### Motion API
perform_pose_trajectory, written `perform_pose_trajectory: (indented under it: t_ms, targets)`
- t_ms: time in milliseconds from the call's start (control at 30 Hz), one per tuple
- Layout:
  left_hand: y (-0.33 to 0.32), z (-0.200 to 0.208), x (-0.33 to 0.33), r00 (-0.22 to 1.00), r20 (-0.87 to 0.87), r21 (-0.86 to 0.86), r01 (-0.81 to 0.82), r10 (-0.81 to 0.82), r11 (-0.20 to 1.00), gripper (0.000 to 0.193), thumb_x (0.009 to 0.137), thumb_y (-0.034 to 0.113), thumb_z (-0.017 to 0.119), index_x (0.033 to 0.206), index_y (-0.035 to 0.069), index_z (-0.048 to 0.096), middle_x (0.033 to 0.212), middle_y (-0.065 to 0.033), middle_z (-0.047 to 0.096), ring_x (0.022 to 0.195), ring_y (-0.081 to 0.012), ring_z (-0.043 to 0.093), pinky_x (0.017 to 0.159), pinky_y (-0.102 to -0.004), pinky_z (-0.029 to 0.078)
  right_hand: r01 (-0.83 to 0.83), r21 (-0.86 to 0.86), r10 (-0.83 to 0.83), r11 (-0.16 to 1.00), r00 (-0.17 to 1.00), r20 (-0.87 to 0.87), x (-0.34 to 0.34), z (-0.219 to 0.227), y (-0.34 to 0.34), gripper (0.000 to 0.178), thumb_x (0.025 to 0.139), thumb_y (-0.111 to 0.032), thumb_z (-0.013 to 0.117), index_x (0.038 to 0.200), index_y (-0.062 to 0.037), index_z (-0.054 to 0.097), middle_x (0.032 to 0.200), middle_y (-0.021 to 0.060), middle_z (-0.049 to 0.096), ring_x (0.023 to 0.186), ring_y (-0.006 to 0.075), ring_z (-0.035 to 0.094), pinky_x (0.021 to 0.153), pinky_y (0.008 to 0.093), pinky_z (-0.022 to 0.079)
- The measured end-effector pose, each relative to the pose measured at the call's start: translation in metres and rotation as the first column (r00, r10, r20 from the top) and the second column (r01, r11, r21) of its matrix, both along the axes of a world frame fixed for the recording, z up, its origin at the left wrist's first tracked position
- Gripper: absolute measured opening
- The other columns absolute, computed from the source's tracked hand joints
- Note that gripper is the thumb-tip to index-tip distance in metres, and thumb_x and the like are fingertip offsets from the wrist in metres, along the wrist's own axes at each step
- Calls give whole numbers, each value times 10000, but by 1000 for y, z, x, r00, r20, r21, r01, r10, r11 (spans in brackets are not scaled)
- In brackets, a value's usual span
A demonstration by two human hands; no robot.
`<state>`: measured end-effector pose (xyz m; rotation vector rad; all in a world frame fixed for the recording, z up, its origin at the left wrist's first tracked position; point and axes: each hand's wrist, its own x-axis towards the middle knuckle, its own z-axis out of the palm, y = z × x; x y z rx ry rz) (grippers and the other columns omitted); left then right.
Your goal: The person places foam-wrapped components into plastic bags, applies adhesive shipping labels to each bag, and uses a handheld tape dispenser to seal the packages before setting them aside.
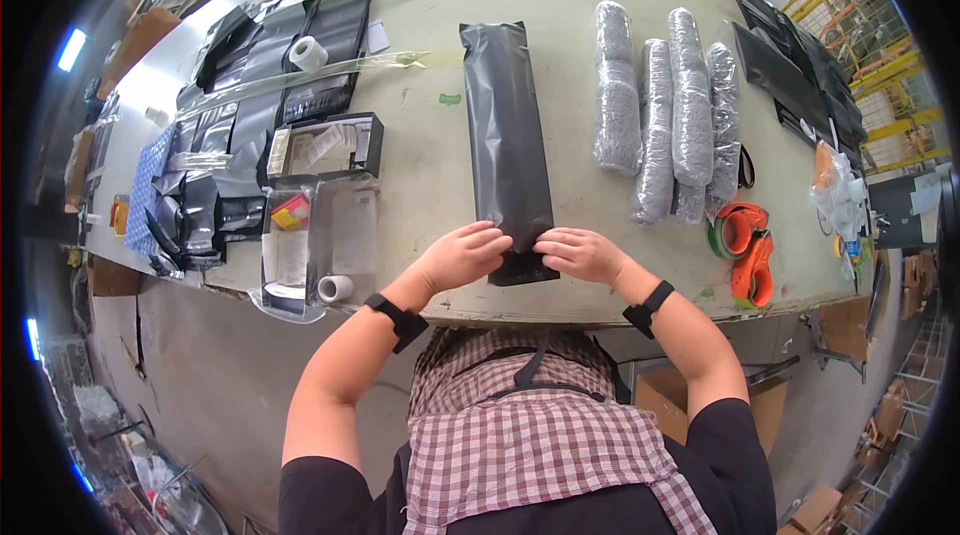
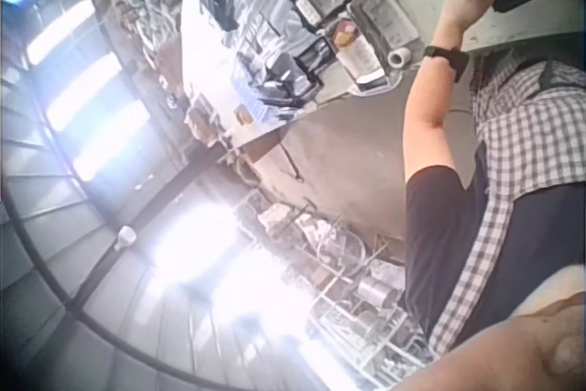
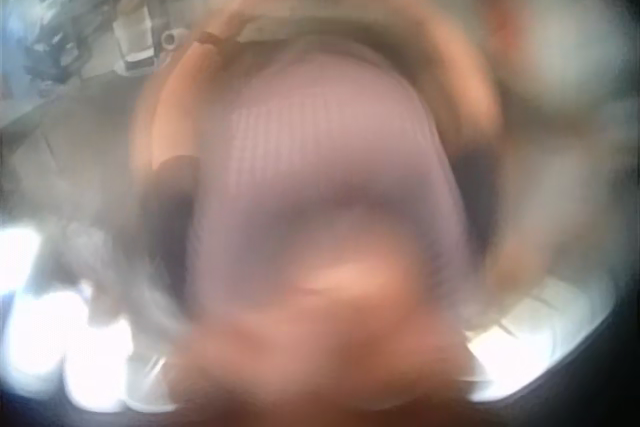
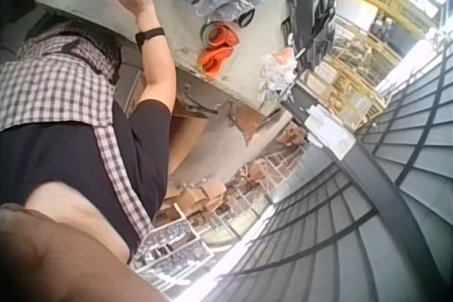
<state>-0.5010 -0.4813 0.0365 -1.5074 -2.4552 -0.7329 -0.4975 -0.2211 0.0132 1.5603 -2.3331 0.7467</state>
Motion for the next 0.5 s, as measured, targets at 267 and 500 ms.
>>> perform_pose_trajectory:
  t_ms: [267, 500]
  targets:
    - [28, 126, -39, 914, -56, 695, -253, 402, 673, 162, 756, -52, 585, 796, 33, 453, 893, -111, 640, 862, -318, 606, 749, -385, 494, 301, -525, -261, 796, 954, 150, -28, 126, -24, 196, 799, 86, 475, 850, -63, 358, 1049, 156, 628, 960, 295, 622, 940, 442, 409]
    - [38, 135, -49, 861, -55, 723, -314, 505, 615, 30, 893, 42, 494, 868, 24, 488, 710, -73, 588, 667, -179, 571, 632, -269, 468, 446, -629, -495, 637, 862, 110, -37, 149, -42, 93, 851, 23, 466, 826, -47, 411, 733, 92, 658, 476, 182, 542, 807, 361, 476]
